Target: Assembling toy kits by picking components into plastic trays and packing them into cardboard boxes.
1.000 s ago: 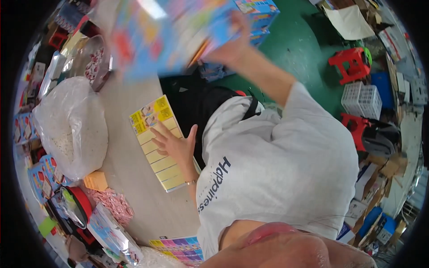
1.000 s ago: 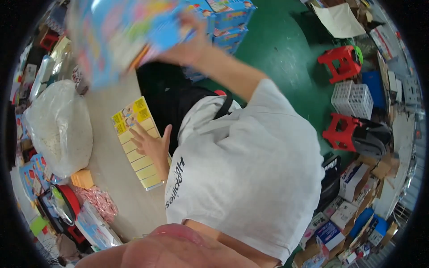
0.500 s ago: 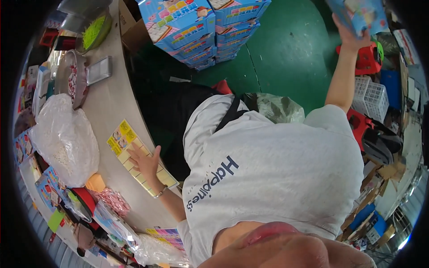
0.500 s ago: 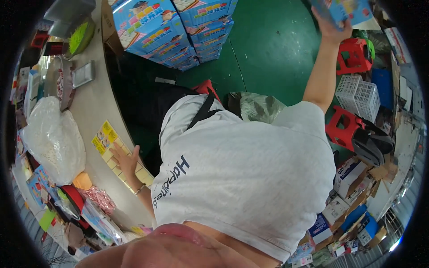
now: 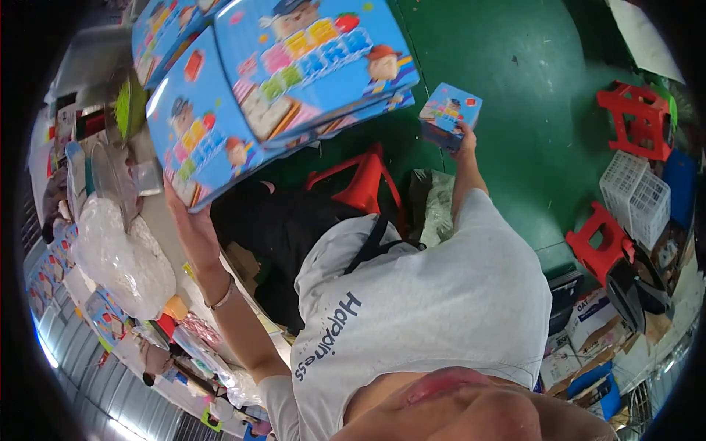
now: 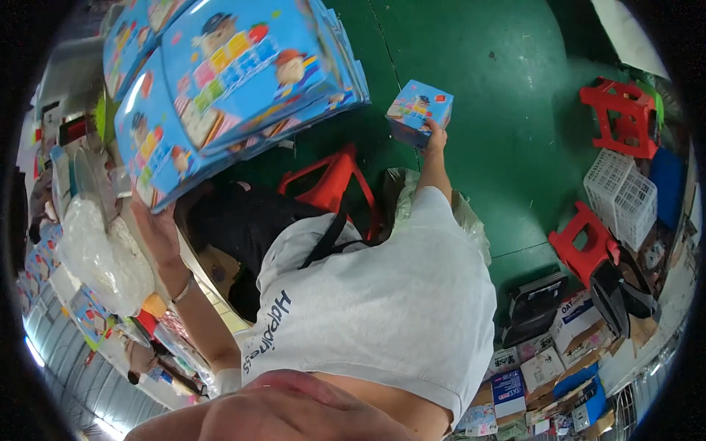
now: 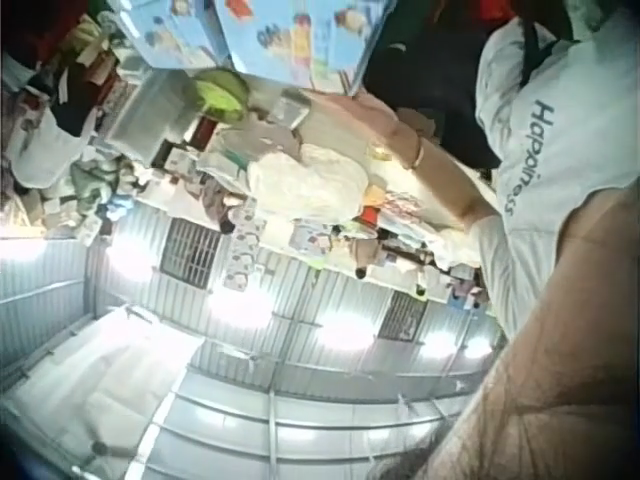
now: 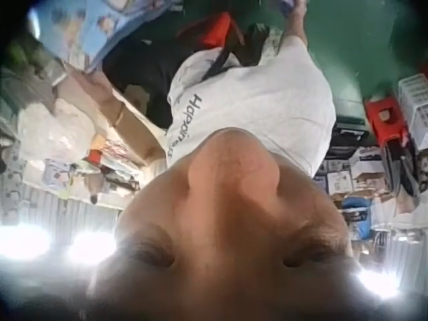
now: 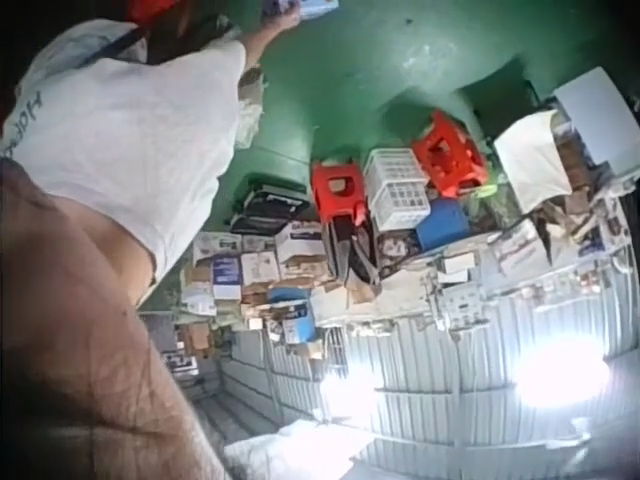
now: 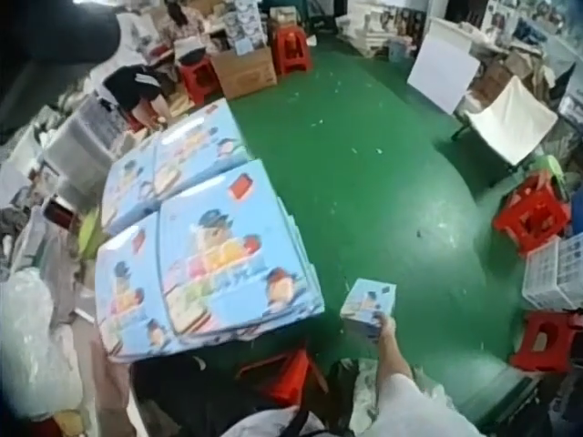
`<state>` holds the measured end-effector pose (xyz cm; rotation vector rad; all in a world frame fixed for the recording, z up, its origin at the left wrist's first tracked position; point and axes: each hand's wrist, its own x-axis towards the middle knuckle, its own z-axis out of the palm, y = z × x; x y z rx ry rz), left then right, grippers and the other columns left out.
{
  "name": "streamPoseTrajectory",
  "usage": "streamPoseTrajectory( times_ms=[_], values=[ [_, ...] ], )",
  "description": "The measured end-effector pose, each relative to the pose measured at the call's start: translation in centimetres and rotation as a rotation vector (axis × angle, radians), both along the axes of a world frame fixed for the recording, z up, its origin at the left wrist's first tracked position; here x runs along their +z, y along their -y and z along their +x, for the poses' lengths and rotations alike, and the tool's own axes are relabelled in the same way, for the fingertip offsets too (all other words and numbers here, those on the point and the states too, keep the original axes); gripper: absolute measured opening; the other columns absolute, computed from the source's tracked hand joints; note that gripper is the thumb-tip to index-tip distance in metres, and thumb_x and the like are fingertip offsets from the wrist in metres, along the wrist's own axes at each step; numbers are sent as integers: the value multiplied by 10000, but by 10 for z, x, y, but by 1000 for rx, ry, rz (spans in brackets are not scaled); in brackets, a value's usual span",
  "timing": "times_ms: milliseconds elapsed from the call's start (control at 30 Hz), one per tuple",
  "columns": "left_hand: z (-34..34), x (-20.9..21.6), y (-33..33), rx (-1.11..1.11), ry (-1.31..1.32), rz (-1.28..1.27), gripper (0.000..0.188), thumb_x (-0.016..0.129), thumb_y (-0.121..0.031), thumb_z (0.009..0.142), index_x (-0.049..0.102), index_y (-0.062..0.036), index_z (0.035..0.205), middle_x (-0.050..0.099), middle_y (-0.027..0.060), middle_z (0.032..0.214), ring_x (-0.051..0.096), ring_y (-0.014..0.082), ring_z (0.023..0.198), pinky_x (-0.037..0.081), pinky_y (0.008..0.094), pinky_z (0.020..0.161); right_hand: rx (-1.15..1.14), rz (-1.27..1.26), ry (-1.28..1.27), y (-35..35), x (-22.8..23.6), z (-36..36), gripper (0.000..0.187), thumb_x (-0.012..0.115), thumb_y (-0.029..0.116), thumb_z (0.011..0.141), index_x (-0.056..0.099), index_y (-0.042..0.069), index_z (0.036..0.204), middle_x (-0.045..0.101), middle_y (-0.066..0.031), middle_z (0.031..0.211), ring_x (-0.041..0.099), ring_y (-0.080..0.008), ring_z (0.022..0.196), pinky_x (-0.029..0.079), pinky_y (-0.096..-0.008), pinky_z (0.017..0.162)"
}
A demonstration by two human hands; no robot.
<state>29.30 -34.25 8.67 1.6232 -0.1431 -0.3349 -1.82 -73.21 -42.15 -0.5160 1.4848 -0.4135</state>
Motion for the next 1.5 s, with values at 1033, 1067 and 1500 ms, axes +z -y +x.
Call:
streamPoseTrajectory(
  times_ms=[1033,1067,1500],
  values=[
    [13,-12,-44,164,-282,180,484,440,-388,1074,493,-35,1400,636,69,1215,613,179,1123,487,335,978,1182,-292,-880,83,-117,167,1167,811,555,664,255,-24,1511,339,-265,1506,377,-407,1392,377,-508,1116],
    [7,-7,-15,172,-207,235,474,487,-312,1056,466,-12,1422,634,83,1237,611,170,1134,496,320,969,1271,-267,-831,94,-108,169,1238,819,620,619,269,-63,1493,359,-261,1499,262,-375,1473,306,-509,1169],
    [-71,45,-103,490,649,549,378,640,-112,949,519,-9,1291,626,91,1212,607,196,1158,446,326,1003,1187,-727,382,-163,124,93,430,632,25,904,551,-11,1324,666,-159,1020,649,-186,755,533,-324,720]
  ],
)
